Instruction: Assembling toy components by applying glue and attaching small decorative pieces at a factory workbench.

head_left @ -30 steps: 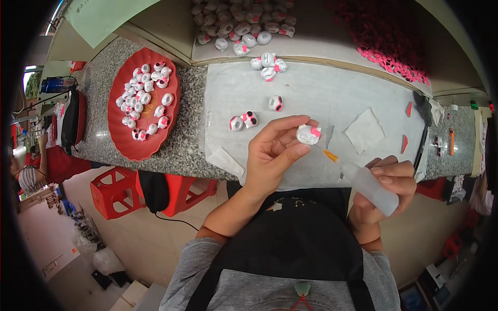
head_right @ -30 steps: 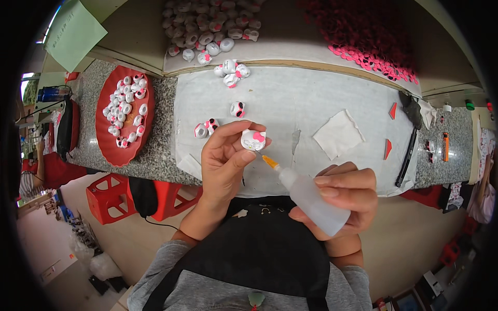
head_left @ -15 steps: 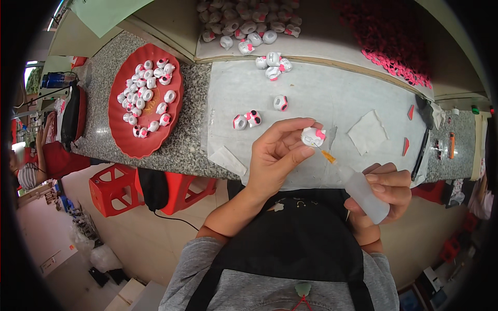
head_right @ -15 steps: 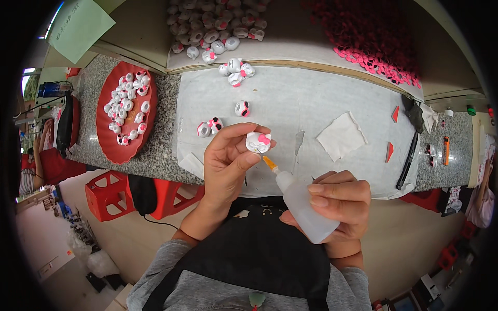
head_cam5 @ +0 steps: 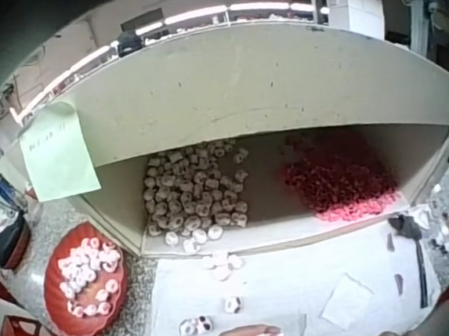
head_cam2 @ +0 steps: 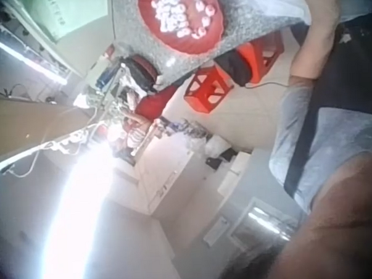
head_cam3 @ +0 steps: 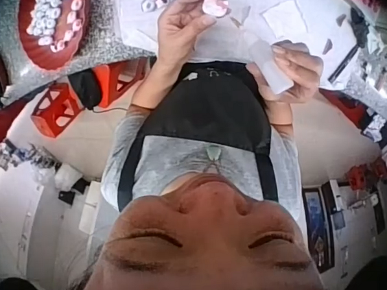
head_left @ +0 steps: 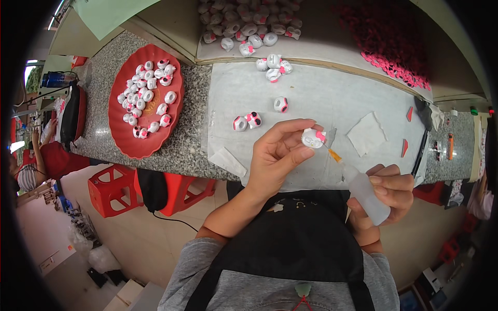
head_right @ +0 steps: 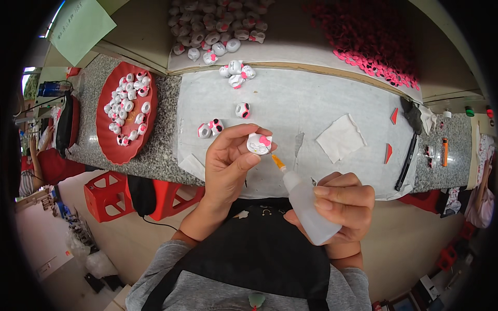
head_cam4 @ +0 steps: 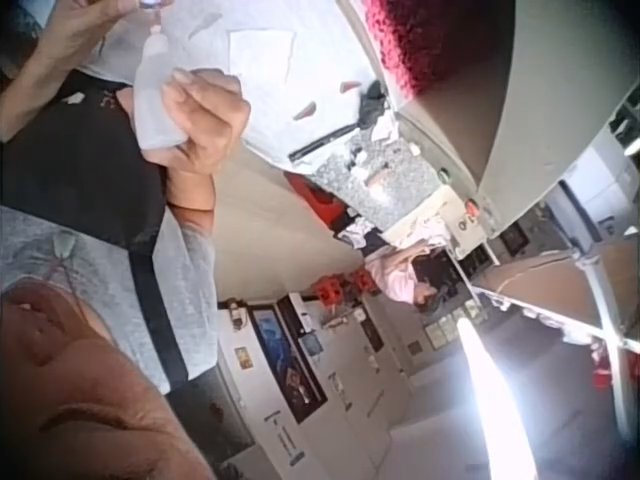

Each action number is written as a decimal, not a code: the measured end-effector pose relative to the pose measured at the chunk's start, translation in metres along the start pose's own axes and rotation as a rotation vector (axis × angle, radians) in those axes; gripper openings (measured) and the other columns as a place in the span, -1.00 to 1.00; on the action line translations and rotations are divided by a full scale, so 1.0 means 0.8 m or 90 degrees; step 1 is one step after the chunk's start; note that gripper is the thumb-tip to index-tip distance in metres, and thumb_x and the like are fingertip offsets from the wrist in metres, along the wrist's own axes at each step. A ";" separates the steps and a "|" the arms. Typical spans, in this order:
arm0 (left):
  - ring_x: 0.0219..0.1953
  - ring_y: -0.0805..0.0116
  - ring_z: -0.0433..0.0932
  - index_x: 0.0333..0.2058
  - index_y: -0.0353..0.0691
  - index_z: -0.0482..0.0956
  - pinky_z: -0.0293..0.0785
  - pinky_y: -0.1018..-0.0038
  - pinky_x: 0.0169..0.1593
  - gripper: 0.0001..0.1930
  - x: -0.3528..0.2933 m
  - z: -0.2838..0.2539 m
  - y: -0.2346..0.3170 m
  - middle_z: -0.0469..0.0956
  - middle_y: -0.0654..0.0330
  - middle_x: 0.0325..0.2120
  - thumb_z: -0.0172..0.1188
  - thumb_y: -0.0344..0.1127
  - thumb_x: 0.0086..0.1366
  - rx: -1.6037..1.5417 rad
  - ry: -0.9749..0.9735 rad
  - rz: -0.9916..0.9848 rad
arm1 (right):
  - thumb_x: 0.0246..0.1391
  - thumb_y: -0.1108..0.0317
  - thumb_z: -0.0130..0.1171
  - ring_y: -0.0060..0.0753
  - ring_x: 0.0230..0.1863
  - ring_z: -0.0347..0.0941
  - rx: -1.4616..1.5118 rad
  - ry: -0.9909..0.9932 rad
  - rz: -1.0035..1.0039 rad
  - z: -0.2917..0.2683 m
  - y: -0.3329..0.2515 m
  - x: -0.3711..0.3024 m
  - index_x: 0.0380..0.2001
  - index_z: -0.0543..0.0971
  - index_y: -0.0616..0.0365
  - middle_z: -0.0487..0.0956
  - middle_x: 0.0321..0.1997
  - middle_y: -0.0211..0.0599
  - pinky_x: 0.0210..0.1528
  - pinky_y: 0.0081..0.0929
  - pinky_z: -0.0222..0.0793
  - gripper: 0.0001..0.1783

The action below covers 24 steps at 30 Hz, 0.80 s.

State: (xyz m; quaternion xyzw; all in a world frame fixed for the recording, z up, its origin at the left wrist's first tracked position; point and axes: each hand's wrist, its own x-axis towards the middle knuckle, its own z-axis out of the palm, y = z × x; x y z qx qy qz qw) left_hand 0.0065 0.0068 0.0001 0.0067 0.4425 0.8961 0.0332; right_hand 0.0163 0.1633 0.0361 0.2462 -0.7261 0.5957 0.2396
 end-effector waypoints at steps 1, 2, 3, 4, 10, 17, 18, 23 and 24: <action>-0.24 0.28 0.41 -0.19 -0.34 0.27 0.31 0.41 -0.11 -0.64 0.000 0.001 0.001 0.37 0.01 -0.27 0.08 -0.51 -0.03 -0.003 -0.003 -0.005 | -0.40 0.32 0.30 -0.55 -0.59 0.16 0.007 0.030 -0.004 0.003 0.001 -0.002 -0.50 0.27 0.13 0.26 -0.48 -0.36 -0.62 -0.67 0.14 -0.59; -0.24 0.28 0.41 -0.19 -0.35 0.27 0.31 0.41 -0.11 -0.64 0.000 0.001 0.001 0.37 0.01 -0.27 0.08 -0.51 -0.03 -0.006 -0.005 -0.009 | -0.40 0.32 0.29 -0.55 -0.59 0.16 0.016 0.060 -0.009 0.004 0.002 -0.004 -0.50 0.27 0.13 0.26 -0.47 -0.36 -0.61 -0.67 0.15 -0.59; -0.24 0.28 0.41 -0.19 -0.35 0.27 0.31 0.41 -0.11 -0.64 0.000 0.001 0.001 0.37 0.01 -0.27 0.08 -0.51 -0.03 -0.006 -0.004 -0.008 | -0.40 0.32 0.29 -0.55 -0.59 0.16 0.016 0.059 -0.009 0.005 0.003 -0.004 -0.50 0.27 0.13 0.26 -0.47 -0.36 -0.61 -0.67 0.15 -0.59; -0.23 0.28 0.41 -0.19 -0.35 0.27 0.31 0.41 -0.11 -0.64 0.001 0.001 0.001 0.37 0.01 -0.27 0.08 -0.51 -0.03 -0.004 -0.007 -0.011 | -0.40 0.32 0.29 -0.54 -0.59 0.16 0.021 0.059 -0.009 0.005 0.004 -0.005 -0.50 0.26 0.12 0.26 -0.47 -0.36 -0.61 -0.67 0.15 -0.58; -0.22 0.29 0.39 -0.18 -0.36 0.27 0.31 0.39 -0.10 -0.63 0.000 0.001 -0.001 0.36 0.01 -0.27 0.06 -0.52 -0.03 -0.001 -0.007 -0.009 | -0.40 0.33 0.29 -0.55 -0.58 0.17 0.036 0.047 -0.001 0.007 0.002 -0.005 -0.50 0.26 0.12 0.26 -0.48 -0.36 -0.61 -0.67 0.16 -0.59; -0.22 0.30 0.39 -0.17 -0.35 0.26 0.31 0.39 -0.10 -0.63 0.002 0.000 -0.001 0.36 0.01 -0.27 0.06 -0.52 -0.02 0.001 0.000 0.006 | -0.39 0.33 0.29 -0.55 -0.58 0.18 0.006 0.000 -0.001 0.001 -0.001 0.002 -0.50 0.28 0.13 0.26 -0.48 -0.36 -0.61 -0.68 0.16 -0.60; -0.22 0.30 0.39 -0.17 -0.35 0.26 0.31 0.39 -0.10 -0.63 0.002 0.001 -0.001 0.36 0.01 -0.27 0.06 -0.52 -0.02 0.001 -0.001 0.005 | -0.39 0.33 0.29 -0.55 -0.58 0.18 0.005 0.000 0.000 0.002 -0.001 0.002 -0.50 0.28 0.13 0.26 -0.48 -0.36 -0.61 -0.68 0.16 -0.60; -0.21 0.33 0.39 -0.18 -0.36 0.26 0.30 0.46 -0.11 -0.63 0.001 0.002 0.000 0.36 0.02 -0.27 0.06 -0.55 -0.03 -0.001 0.005 -0.012 | -0.38 0.32 0.29 -0.56 -0.59 0.17 0.015 0.058 -0.012 0.009 0.004 -0.001 -0.50 0.28 0.14 0.27 -0.49 -0.35 -0.62 -0.69 0.16 -0.60; -0.21 0.33 0.39 -0.18 -0.36 0.26 0.30 0.46 -0.11 -0.63 0.001 0.003 0.000 0.36 0.02 -0.27 0.06 -0.55 -0.03 -0.003 0.003 -0.013 | -0.38 0.32 0.29 -0.56 -0.59 0.17 0.013 0.058 -0.011 0.008 0.005 -0.001 -0.50 0.28 0.14 0.27 -0.49 -0.35 -0.62 -0.69 0.16 -0.60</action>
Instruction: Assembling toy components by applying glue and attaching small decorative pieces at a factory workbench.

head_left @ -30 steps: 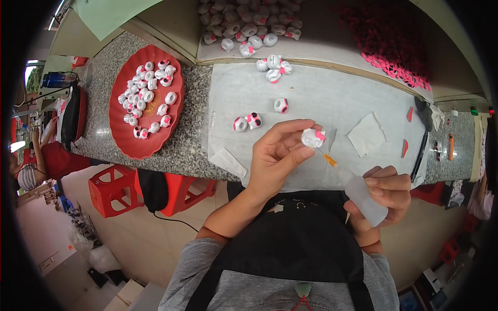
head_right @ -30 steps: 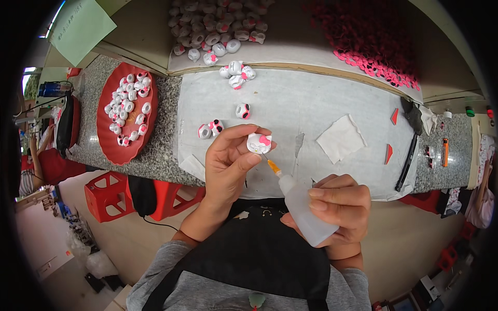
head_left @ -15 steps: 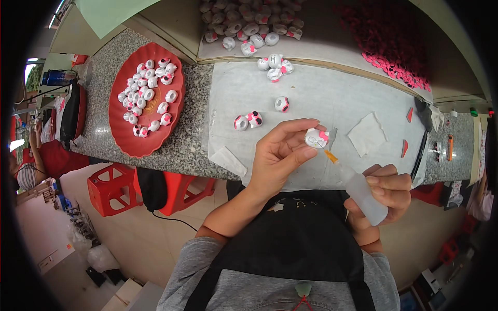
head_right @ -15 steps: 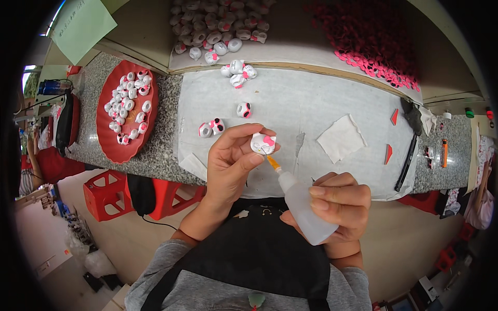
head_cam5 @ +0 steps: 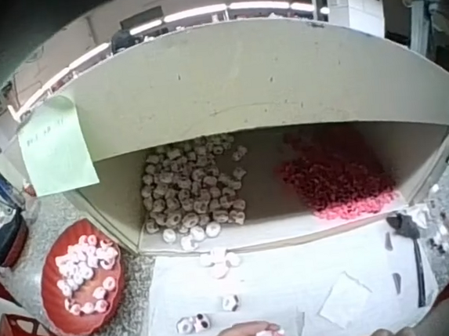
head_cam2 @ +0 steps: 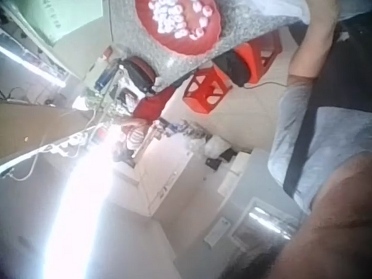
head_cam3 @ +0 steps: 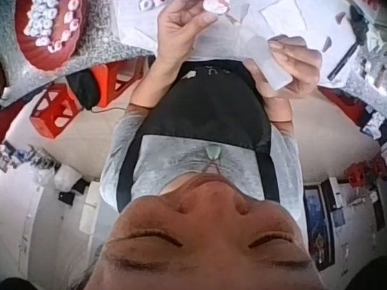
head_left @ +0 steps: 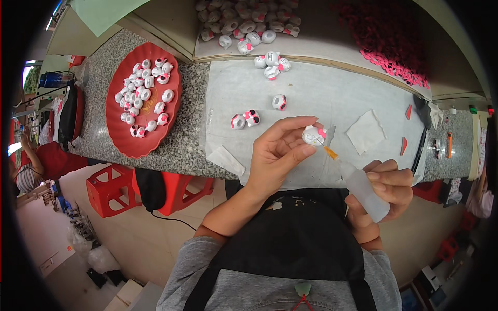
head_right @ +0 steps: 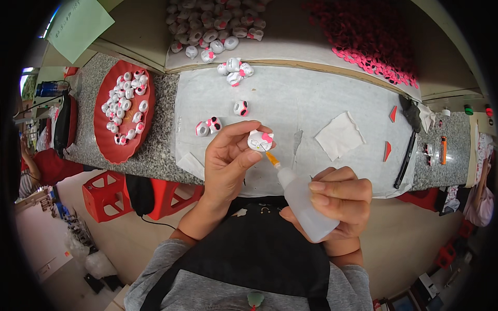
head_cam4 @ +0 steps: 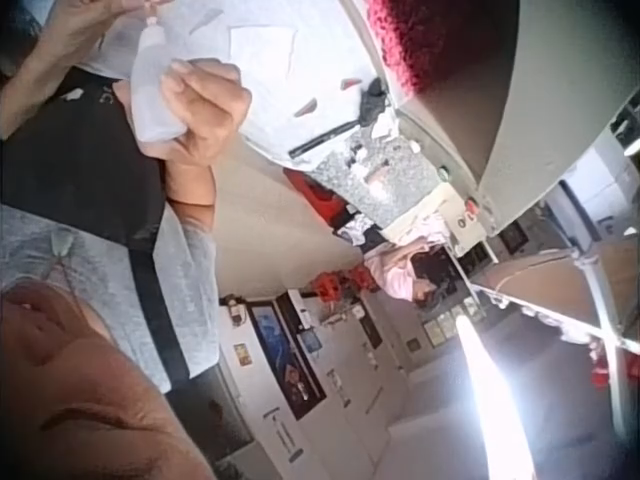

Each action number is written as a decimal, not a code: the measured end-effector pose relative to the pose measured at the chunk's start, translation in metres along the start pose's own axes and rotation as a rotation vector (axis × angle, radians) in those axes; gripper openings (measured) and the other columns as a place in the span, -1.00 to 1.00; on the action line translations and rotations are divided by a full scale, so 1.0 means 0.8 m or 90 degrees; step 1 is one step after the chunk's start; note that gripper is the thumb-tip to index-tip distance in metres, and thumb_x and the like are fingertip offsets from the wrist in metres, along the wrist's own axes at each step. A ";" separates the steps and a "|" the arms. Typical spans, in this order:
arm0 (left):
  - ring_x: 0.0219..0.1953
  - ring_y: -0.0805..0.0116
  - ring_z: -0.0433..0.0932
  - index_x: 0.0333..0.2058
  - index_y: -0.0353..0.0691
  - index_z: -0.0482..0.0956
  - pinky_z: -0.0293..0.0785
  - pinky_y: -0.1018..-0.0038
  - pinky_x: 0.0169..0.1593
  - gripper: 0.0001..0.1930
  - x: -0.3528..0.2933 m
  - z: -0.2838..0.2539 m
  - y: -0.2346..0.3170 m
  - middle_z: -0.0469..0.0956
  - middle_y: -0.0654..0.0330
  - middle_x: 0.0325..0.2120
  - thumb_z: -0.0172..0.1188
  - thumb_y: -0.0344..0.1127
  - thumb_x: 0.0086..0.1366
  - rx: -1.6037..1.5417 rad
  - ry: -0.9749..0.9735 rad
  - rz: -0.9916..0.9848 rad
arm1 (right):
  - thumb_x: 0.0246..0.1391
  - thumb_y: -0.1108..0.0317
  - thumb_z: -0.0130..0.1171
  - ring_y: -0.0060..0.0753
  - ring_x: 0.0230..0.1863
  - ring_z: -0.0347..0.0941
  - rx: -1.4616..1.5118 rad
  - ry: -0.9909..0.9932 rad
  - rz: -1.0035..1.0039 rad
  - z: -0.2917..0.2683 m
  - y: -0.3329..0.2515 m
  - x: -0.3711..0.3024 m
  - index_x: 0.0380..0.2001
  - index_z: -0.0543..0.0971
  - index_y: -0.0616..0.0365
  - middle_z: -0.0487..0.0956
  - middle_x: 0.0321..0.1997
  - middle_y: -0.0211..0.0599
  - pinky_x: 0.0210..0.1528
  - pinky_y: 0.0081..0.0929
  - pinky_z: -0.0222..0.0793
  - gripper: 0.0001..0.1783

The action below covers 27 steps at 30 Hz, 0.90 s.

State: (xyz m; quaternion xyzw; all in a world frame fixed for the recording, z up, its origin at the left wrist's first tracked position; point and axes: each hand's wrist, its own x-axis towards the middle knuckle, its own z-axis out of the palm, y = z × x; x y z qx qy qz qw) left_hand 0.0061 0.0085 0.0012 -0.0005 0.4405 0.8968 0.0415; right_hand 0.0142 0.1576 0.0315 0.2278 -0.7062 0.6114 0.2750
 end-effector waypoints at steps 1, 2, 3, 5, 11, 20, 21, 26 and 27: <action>-0.21 0.34 0.38 -0.18 -0.37 0.26 0.29 0.48 -0.12 -0.63 0.000 0.001 0.000 0.36 0.03 -0.27 0.06 -0.56 -0.04 0.006 -0.002 0.005 | -0.39 0.32 0.29 -0.56 -0.59 0.17 0.003 -0.003 -0.005 0.000 0.001 0.000 -0.49 0.28 0.14 0.27 -0.49 -0.35 -0.62 -0.69 0.17 -0.60; -0.21 0.36 0.38 -0.18 -0.37 0.27 0.28 0.51 -0.12 -0.63 0.000 0.001 0.000 0.36 0.04 -0.27 0.06 -0.57 -0.04 0.012 -0.003 0.009 | -0.39 0.33 0.29 -0.56 -0.59 0.17 0.007 -0.006 -0.009 0.000 0.002 0.000 -0.49 0.28 0.14 0.27 -0.49 -0.35 -0.62 -0.69 0.17 -0.59; -0.21 0.36 0.38 -0.18 -0.37 0.27 0.28 0.51 -0.12 -0.63 0.000 0.000 -0.001 0.36 0.04 -0.27 0.06 -0.57 -0.04 0.011 -0.002 0.008 | -0.39 0.33 0.29 -0.56 -0.59 0.17 0.006 -0.007 -0.008 0.000 0.002 0.000 -0.49 0.28 0.14 0.27 -0.49 -0.35 -0.62 -0.69 0.17 -0.59; -0.22 0.38 0.36 -0.20 -0.38 0.28 0.27 0.53 -0.13 -0.64 0.000 -0.003 -0.003 0.34 0.05 -0.27 0.06 -0.58 -0.05 0.083 -0.023 0.044 | -0.40 0.32 0.30 -0.55 -0.59 0.18 0.000 -0.007 -0.014 0.001 0.003 0.001 -0.48 0.29 0.15 0.28 -0.48 -0.34 -0.62 -0.68 0.18 -0.58; -0.17 0.35 0.29 -0.23 -0.41 0.32 0.21 0.48 -0.10 -0.67 0.002 -0.006 -0.005 0.29 0.06 -0.26 0.05 -0.61 -0.06 0.253 -0.058 0.153 | -0.41 0.32 0.30 -0.53 -0.58 0.20 0.007 -0.024 -0.002 0.001 0.002 -0.001 -0.49 0.29 0.15 0.27 -0.48 -0.35 -0.62 -0.69 0.19 -0.59; -0.16 0.35 0.28 -0.24 -0.41 0.33 0.17 0.47 -0.07 -0.68 0.004 -0.007 -0.005 0.29 0.05 -0.24 0.05 -0.63 -0.07 0.305 -0.050 0.181 | -0.42 0.31 0.30 -0.54 -0.56 0.19 -0.018 -0.072 0.025 -0.007 0.001 0.007 -0.50 0.29 0.15 0.27 -0.49 -0.33 -0.58 -0.67 0.17 -0.59; -0.16 0.35 0.28 -0.24 -0.41 0.33 0.17 0.47 -0.07 -0.68 0.005 -0.007 -0.005 0.29 0.05 -0.24 0.05 -0.63 -0.07 0.301 -0.055 0.182 | -0.42 0.31 0.30 -0.54 -0.56 0.19 -0.024 -0.071 0.023 -0.007 0.002 0.007 -0.50 0.29 0.15 0.27 -0.49 -0.33 -0.58 -0.67 0.17 -0.59; -0.21 0.36 0.33 -0.24 -0.39 0.32 0.22 0.52 -0.11 -0.66 0.002 -0.012 0.005 0.32 0.04 -0.22 0.04 -0.65 -0.08 0.223 0.040 0.129 | -0.42 0.45 0.24 -0.52 -0.50 0.23 -0.005 -0.096 0.105 -0.016 0.012 0.020 -0.51 0.27 0.18 0.28 -0.45 -0.27 -0.53 -0.65 0.22 -0.63; -0.22 0.36 0.36 -0.22 -0.38 0.30 0.24 0.53 -0.13 -0.65 0.006 -0.017 0.005 0.34 0.03 -0.23 0.03 -0.63 -0.08 0.226 0.055 0.169 | -0.42 0.45 0.24 -0.52 -0.50 0.23 -0.014 -0.094 0.098 -0.020 0.018 0.025 -0.51 0.27 0.18 0.28 -0.45 -0.27 -0.53 -0.65 0.22 -0.63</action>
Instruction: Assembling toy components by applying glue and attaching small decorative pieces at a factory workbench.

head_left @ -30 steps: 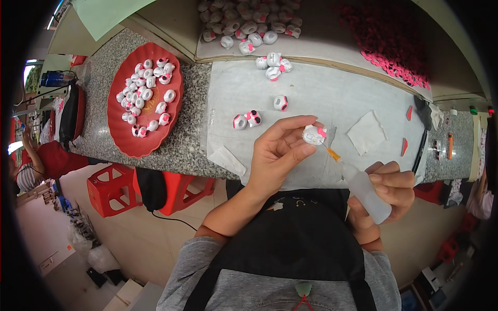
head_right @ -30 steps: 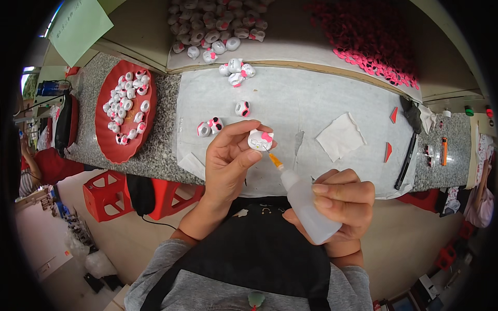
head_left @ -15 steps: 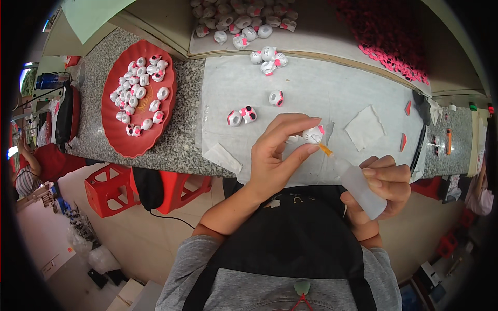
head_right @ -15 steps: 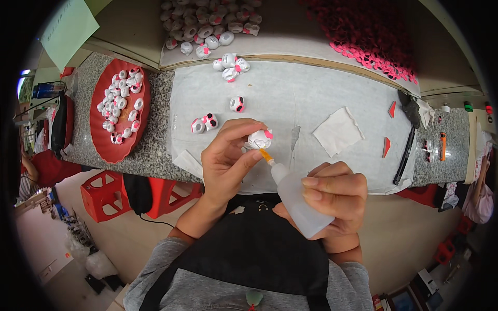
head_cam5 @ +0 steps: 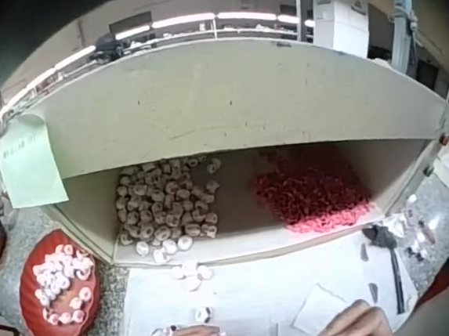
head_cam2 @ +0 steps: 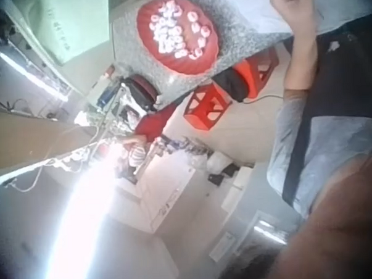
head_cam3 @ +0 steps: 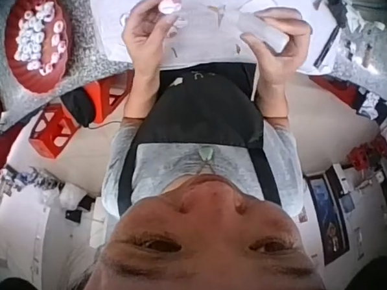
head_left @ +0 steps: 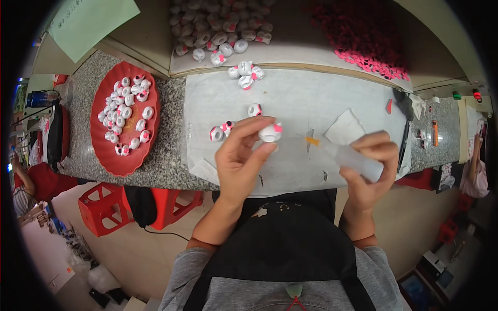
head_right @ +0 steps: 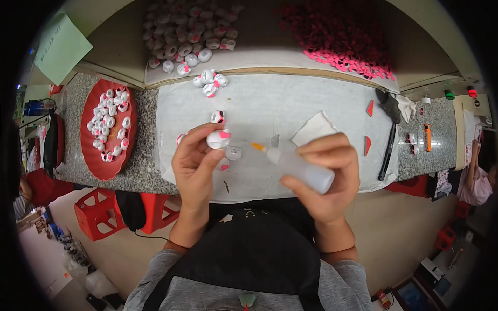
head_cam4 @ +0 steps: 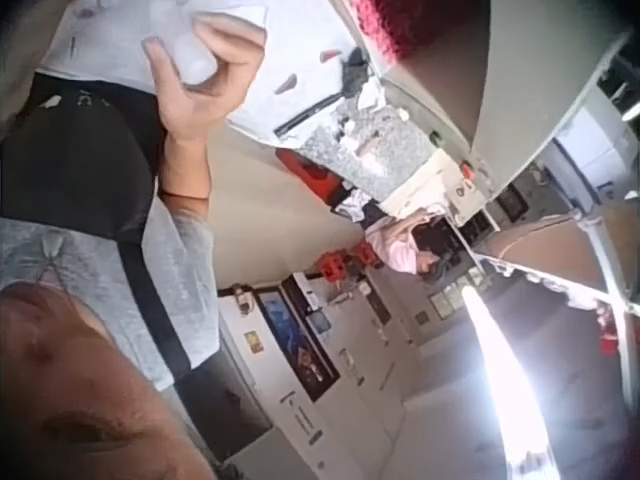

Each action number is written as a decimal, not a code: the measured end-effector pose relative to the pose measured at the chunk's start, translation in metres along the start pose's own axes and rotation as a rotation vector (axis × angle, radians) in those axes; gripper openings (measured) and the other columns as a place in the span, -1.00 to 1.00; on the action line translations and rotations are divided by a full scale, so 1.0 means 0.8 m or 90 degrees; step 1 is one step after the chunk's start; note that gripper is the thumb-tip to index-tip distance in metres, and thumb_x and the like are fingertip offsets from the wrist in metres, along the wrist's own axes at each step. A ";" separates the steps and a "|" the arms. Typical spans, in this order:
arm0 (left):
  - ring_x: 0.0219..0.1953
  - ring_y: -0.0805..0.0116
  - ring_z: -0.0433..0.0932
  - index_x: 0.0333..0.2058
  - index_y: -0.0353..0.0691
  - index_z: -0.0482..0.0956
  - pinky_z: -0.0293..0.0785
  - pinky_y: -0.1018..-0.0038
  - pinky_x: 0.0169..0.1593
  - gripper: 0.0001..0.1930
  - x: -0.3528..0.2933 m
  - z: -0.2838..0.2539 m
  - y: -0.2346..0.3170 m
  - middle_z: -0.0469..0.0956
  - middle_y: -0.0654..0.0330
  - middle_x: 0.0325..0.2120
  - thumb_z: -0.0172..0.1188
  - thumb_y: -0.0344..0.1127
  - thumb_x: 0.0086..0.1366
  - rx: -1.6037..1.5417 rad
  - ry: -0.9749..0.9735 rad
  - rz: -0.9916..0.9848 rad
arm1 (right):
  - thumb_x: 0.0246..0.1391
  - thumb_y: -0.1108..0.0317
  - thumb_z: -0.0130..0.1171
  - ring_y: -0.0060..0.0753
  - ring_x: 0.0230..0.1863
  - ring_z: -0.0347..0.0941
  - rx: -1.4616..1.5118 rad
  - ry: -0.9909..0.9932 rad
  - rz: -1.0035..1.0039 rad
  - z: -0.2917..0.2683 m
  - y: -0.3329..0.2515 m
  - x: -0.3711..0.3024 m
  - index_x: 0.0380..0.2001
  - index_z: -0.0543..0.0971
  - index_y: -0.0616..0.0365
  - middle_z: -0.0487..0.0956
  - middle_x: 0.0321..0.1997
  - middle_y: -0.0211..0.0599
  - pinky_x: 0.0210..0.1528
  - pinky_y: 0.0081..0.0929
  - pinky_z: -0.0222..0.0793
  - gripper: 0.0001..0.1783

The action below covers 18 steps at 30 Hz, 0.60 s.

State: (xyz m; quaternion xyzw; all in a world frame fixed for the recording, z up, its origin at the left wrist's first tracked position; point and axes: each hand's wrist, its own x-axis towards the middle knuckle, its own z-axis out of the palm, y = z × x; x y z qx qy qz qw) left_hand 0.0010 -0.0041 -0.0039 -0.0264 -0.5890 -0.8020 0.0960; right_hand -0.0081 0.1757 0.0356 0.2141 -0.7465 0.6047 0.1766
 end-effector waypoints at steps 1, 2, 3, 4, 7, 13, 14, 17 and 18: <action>-0.22 0.36 0.37 -0.21 -0.37 0.30 0.25 0.53 -0.13 -0.64 0.003 -0.003 0.003 0.34 0.03 -0.23 0.03 -0.62 -0.07 -0.035 0.022 -0.017 | -0.40 0.49 0.20 -0.49 -0.48 0.26 0.062 0.022 0.056 -0.005 0.009 0.006 -0.50 0.27 0.20 0.28 -0.43 -0.27 -0.51 -0.64 0.26 -0.66; -0.22 0.36 0.37 -0.20 -0.36 0.29 0.25 0.52 -0.12 -0.64 0.005 -0.007 0.006 0.35 0.03 -0.23 0.04 -0.61 -0.06 -0.066 0.045 -0.035 | -0.39 0.53 0.16 -0.46 -0.46 0.28 0.128 0.043 0.112 -0.010 0.017 0.013 -0.49 0.27 0.22 0.28 -0.42 -0.27 -0.48 -0.63 0.29 -0.68; -0.22 0.36 0.37 -0.20 -0.36 0.29 0.25 0.52 -0.12 -0.64 0.007 -0.012 0.006 0.35 0.03 -0.23 0.04 -0.61 -0.06 -0.071 0.042 -0.030 | -0.37 0.55 0.13 -0.45 -0.43 0.30 0.117 0.034 0.173 -0.014 0.024 0.025 -0.46 0.28 0.24 0.28 -0.42 -0.27 -0.46 -0.61 0.31 -0.69; -0.21 0.38 0.36 -0.20 -0.38 0.29 0.24 0.54 -0.13 -0.64 0.009 -0.016 0.005 0.35 0.04 -0.24 0.03 -0.62 -0.05 -0.095 0.046 -0.019 | -0.34 0.58 0.09 -0.44 -0.40 0.32 0.106 0.025 0.235 -0.017 0.030 0.040 -0.44 0.28 0.25 0.27 -0.42 -0.28 -0.45 -0.60 0.33 -0.70; -0.18 0.40 0.34 -0.19 -0.39 0.28 0.24 0.58 -0.13 -0.65 0.007 -0.021 0.005 0.36 0.05 -0.24 0.02 -0.62 -0.04 -0.113 0.058 -0.003 | -0.26 0.55 0.02 -0.49 -0.41 0.35 0.060 -0.081 0.274 -0.021 0.074 0.092 -0.31 0.30 0.27 0.31 -0.43 -0.34 -0.47 -0.59 0.33 -0.68; -0.17 0.40 0.34 -0.18 -0.39 0.28 0.25 0.58 -0.13 -0.64 0.003 -0.009 0.010 0.35 0.06 -0.23 0.03 -0.61 -0.03 -0.117 0.036 -0.029 | -0.24 0.40 0.04 -0.20 -0.37 0.38 -0.562 -0.122 -0.038 0.004 0.180 0.190 -0.32 0.39 0.17 0.43 -0.33 -0.12 -0.31 -0.41 0.32 -0.71; -0.17 0.39 0.34 -0.18 -0.39 0.28 0.26 0.58 -0.13 -0.64 0.002 -0.011 0.010 0.35 0.06 -0.23 0.03 -0.61 -0.03 -0.119 0.039 -0.032 | -0.24 0.37 0.05 -0.14 -0.35 0.37 -0.681 -0.181 -0.110 0.012 0.184 0.196 -0.32 0.40 0.13 0.43 -0.31 -0.10 -0.27 -0.36 0.30 -0.70; -0.17 0.40 0.35 -0.18 -0.39 0.28 0.29 0.59 -0.16 -0.64 0.003 -0.017 0.009 0.35 0.07 -0.23 0.04 -0.61 -0.03 -0.120 0.042 -0.036 | -0.23 0.37 0.03 -0.14 -0.32 0.37 -0.780 -0.233 0.006 0.021 0.185 0.203 -0.28 0.40 0.05 0.44 -0.33 -0.13 -0.30 -0.32 0.29 -0.69; -0.18 0.40 0.35 -0.18 -0.39 0.28 0.30 0.60 -0.18 -0.64 0.003 -0.017 0.008 0.35 0.07 -0.23 0.04 -0.61 -0.03 -0.127 0.049 -0.046 | -0.23 0.37 0.03 -0.14 -0.32 0.37 -0.777 -0.236 0.007 0.017 0.186 0.201 -0.28 0.40 0.05 0.44 -0.33 -0.13 -0.30 -0.32 0.29 -0.69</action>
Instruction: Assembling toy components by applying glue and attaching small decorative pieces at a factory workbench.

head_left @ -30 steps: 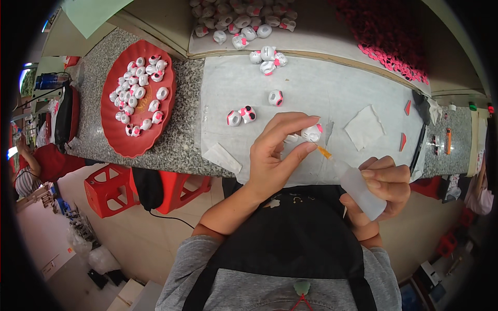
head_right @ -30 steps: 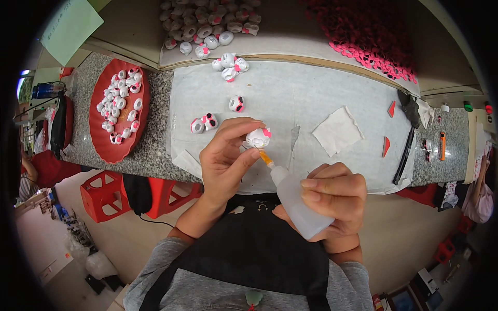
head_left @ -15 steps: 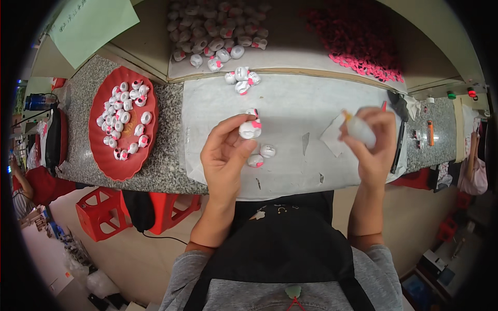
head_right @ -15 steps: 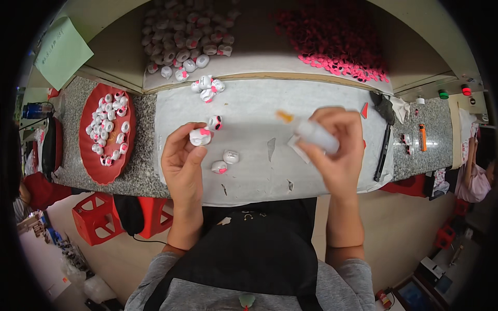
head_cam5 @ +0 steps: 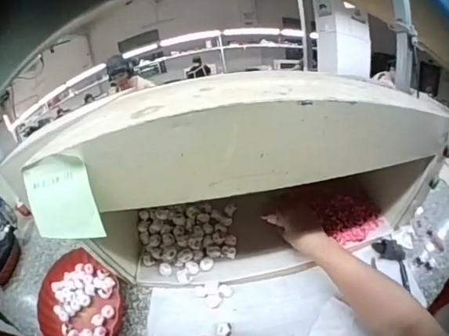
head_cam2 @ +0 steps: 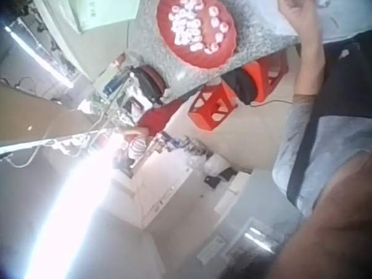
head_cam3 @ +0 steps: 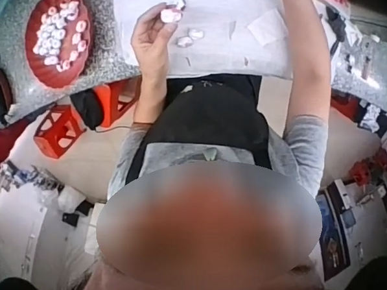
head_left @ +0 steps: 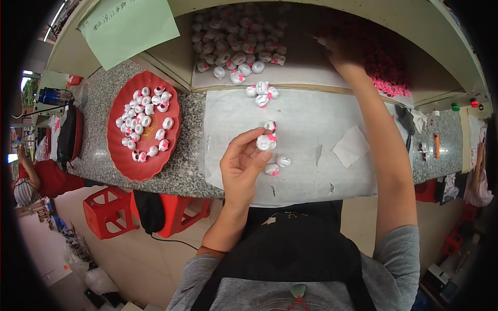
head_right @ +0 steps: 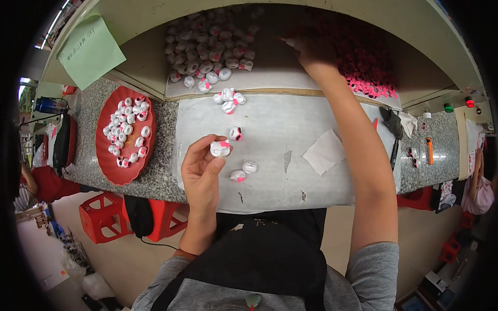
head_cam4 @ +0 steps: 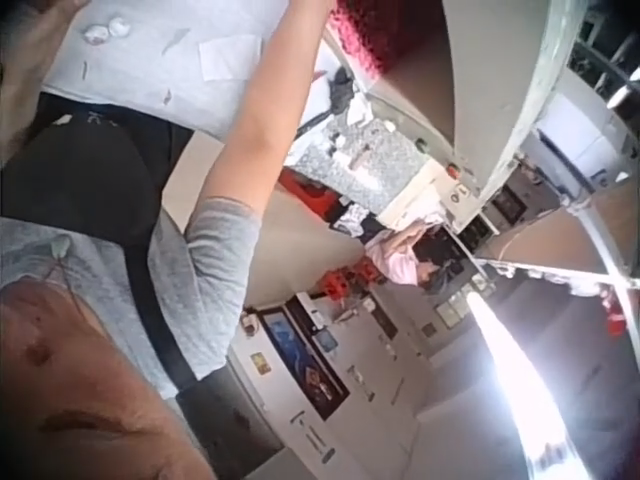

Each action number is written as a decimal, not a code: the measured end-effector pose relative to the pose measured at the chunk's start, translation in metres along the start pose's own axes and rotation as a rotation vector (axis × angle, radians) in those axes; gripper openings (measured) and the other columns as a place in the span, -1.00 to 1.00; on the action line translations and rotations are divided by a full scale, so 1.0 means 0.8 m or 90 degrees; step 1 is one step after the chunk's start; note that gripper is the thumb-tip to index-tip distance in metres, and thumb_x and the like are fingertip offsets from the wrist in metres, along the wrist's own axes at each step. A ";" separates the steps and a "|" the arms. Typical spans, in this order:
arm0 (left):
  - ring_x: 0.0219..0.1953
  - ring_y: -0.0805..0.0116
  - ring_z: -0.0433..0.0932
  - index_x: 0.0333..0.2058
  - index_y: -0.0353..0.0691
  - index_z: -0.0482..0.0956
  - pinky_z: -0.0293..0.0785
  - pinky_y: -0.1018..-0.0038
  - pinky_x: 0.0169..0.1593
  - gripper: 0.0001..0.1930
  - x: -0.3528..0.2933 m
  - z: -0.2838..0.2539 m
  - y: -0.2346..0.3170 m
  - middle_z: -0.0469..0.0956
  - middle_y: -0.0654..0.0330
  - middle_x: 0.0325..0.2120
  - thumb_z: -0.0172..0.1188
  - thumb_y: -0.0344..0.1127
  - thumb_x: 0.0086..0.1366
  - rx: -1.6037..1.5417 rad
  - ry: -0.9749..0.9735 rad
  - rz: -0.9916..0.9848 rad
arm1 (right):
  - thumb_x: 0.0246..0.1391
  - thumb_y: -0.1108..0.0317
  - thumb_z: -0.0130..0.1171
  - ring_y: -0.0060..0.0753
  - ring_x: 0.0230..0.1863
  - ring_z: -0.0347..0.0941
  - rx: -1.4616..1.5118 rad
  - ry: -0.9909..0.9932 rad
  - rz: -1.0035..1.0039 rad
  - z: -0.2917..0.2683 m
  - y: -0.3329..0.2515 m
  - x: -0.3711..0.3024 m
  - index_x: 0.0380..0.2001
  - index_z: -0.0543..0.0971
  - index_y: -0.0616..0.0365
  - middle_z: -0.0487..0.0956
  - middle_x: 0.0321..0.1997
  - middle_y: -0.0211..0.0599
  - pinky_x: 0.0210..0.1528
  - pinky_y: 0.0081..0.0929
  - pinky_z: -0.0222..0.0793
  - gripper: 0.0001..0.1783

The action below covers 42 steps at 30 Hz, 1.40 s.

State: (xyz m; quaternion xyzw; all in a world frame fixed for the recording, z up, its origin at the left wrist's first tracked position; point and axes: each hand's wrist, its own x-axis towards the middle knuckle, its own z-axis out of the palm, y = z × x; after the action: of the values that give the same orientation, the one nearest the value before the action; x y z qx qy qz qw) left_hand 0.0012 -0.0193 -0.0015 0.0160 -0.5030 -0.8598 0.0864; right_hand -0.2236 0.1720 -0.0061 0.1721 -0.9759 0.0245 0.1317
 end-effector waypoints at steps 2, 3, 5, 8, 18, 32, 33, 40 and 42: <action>-0.21 0.37 0.37 -0.19 -0.38 0.27 0.30 0.52 -0.15 -0.64 0.002 0.004 -0.001 0.35 0.04 -0.24 0.03 -0.60 -0.04 0.005 0.003 -0.010 | -0.22 0.36 0.03 -0.24 -0.37 0.39 0.099 0.116 -0.025 -0.004 0.009 -0.016 -0.32 0.43 0.06 0.46 -0.38 -0.19 -0.34 -0.37 0.28 -0.73; -0.24 0.34 0.40 -0.19 -0.37 0.27 0.31 0.44 -0.13 -0.64 0.001 0.002 -0.002 0.35 0.01 -0.24 0.03 -0.59 -0.04 0.011 0.013 -0.017 | -0.20 0.37 0.03 -0.35 -0.45 0.37 0.304 0.106 0.011 -0.027 -0.010 -0.029 -0.38 0.44 0.11 0.47 -0.44 -0.22 -0.41 -0.46 0.28 -0.79; -0.24 0.32 0.40 -0.19 -0.37 0.27 0.31 0.42 -0.13 -0.64 0.001 0.001 -0.004 0.35 0.01 -0.24 0.03 -0.59 -0.04 0.014 0.010 -0.022 | -0.19 0.41 0.04 -0.57 -0.57 0.31 0.633 0.008 0.099 -0.082 -0.041 -0.071 -0.49 0.45 0.20 0.47 -0.53 -0.29 -0.52 -0.64 0.23 -0.87; -0.22 0.31 0.39 -0.20 -0.37 0.28 0.31 0.44 -0.13 -0.65 0.003 0.004 -0.010 0.34 0.00 -0.23 0.02 -0.62 -0.04 0.011 -0.012 -0.034 | -0.21 0.49 0.02 -0.70 -0.68 0.20 0.868 -0.075 0.155 -0.103 -0.069 -0.144 -0.58 0.42 0.27 0.45 -0.58 -0.29 -0.63 -0.76 0.12 -0.93; -0.17 0.27 0.34 -0.29 -0.40 0.40 0.29 0.50 -0.14 -0.70 0.001 0.020 -0.002 0.34 -0.01 -0.24 0.04 -0.65 -0.09 0.322 -0.203 0.081 | -0.28 0.58 0.13 -0.69 -0.56 0.30 1.055 -0.183 0.160 -0.105 -0.100 -0.205 -0.57 0.47 0.26 0.46 -0.61 -0.38 -0.51 -0.76 0.20 -0.91; -0.18 0.25 0.36 -0.28 -0.40 0.35 0.28 0.47 -0.12 -0.73 -0.009 0.025 0.000 0.36 -0.05 -0.25 0.06 -0.54 -0.04 0.108 -0.137 -0.022 | -0.35 0.58 0.16 -0.65 -0.58 0.27 1.094 -0.065 0.129 -0.084 -0.115 -0.219 -0.33 0.31 0.27 0.39 -0.53 -0.31 -0.60 -0.76 0.17 -0.61; -0.18 0.26 0.36 -0.27 -0.40 0.35 0.28 0.47 -0.12 -0.73 -0.009 0.024 0.000 0.36 -0.04 -0.26 0.06 -0.53 -0.03 0.071 -0.131 -0.043 | -0.35 0.58 0.16 -0.65 -0.58 0.27 1.093 -0.066 0.128 -0.087 -0.116 -0.218 -0.33 0.31 0.27 0.39 -0.53 -0.31 -0.60 -0.76 0.17 -0.61; -0.14 0.31 0.33 -0.25 -0.37 0.37 0.26 0.50 -0.11 -0.73 -0.013 0.017 -0.005 0.36 0.04 -0.23 0.04 -0.58 -0.02 0.054 -0.195 -0.020 | -0.37 0.58 0.19 -0.60 -0.54 0.32 1.169 -0.139 0.180 -0.083 -0.127 -0.219 -0.34 0.36 0.29 0.42 -0.45 -0.25 -0.61 -0.74 0.20 -0.61; -0.15 0.29 0.34 -0.29 -0.38 0.40 0.27 0.48 -0.12 -0.75 -0.012 0.020 -0.002 0.38 0.04 -0.25 0.04 -0.57 -0.02 0.051 -0.202 -0.023 | -0.39 0.59 0.20 -0.57 -0.54 0.32 1.204 -0.099 0.190 -0.083 -0.128 -0.222 -0.42 0.38 0.27 0.43 -0.44 -0.22 -0.62 -0.72 0.20 -0.67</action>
State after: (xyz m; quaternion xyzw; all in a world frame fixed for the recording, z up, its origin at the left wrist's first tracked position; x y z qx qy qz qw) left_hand 0.0088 -0.0032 0.0046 -0.1075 -0.5438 -0.8322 -0.0102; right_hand -0.0112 0.1403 0.0114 0.0824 -0.5704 0.8066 -0.1312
